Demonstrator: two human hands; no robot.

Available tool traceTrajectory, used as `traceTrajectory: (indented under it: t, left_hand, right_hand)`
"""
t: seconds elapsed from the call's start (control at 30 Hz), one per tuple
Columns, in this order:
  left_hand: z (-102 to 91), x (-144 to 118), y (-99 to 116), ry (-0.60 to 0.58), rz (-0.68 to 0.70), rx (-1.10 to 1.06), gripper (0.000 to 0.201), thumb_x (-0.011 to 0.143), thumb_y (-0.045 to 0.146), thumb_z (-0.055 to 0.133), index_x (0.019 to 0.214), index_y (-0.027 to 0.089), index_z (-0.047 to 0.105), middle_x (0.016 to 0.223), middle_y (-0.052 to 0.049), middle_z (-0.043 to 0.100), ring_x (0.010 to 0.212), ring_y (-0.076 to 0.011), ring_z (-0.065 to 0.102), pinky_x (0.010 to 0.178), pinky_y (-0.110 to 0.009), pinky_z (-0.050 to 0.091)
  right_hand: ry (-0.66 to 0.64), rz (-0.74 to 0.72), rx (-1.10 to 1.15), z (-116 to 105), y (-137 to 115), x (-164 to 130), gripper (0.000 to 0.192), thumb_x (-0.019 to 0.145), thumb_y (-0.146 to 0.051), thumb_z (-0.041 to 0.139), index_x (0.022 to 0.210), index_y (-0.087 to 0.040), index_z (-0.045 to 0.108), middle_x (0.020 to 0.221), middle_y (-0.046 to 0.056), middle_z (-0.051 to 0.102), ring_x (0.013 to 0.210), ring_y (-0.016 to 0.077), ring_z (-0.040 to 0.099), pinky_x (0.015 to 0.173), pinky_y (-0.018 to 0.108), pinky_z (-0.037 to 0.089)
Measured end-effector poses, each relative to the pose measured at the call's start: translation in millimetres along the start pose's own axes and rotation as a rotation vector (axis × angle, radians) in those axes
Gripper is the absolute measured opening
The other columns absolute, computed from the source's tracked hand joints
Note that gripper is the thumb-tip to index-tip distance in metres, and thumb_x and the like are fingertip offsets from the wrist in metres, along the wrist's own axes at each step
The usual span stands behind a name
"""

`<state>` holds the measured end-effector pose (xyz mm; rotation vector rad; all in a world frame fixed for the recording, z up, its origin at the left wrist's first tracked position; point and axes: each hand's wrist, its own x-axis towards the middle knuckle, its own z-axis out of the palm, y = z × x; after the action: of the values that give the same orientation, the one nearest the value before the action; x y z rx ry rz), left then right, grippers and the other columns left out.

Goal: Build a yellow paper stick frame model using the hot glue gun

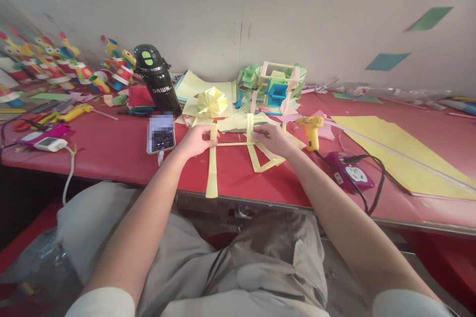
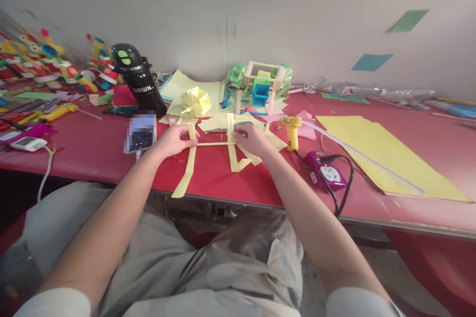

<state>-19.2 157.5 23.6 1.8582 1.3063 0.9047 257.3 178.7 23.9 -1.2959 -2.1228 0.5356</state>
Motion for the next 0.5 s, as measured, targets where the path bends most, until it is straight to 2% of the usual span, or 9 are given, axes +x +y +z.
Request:
traceTrajectory:
  t: [0.27, 0.5]
  left_hand:
    - [-1.3, 0.6, -3.7, 0.003, 0.014, 0.014, 0.022, 0.07, 0.021, 0.074, 0.092, 0.018, 0.071, 0.09, -0.006, 0.074, 0.089, -0.0236, 0.069, 0.085, -0.041, 0.055]
    - [-1.3, -0.2, -0.5, -0.003, 0.008, 0.019, 0.02, 0.07, 0.019, 0.073, 0.09, 0.018, 0.071, 0.087, -0.006, 0.074, 0.088, -0.0232, 0.069, 0.084, -0.039, 0.055]
  right_hand:
    - [-0.004, 0.029, 0.062, -0.4, 1.1, 1.1, 0.016, 0.081, -0.031, 0.057, 0.073, -0.019, 0.063, 0.075, 0.002, 0.062, 0.067, 0.0149, 0.051, 0.065, 0.03, 0.042]
    - [-0.003, 0.05, 0.058, -1.6, 0.6, -0.8, 0.017, 0.082, -0.033, 0.057, 0.075, -0.018, 0.063, 0.077, 0.004, 0.063, 0.068, 0.0155, 0.053, 0.065, 0.031, 0.043]
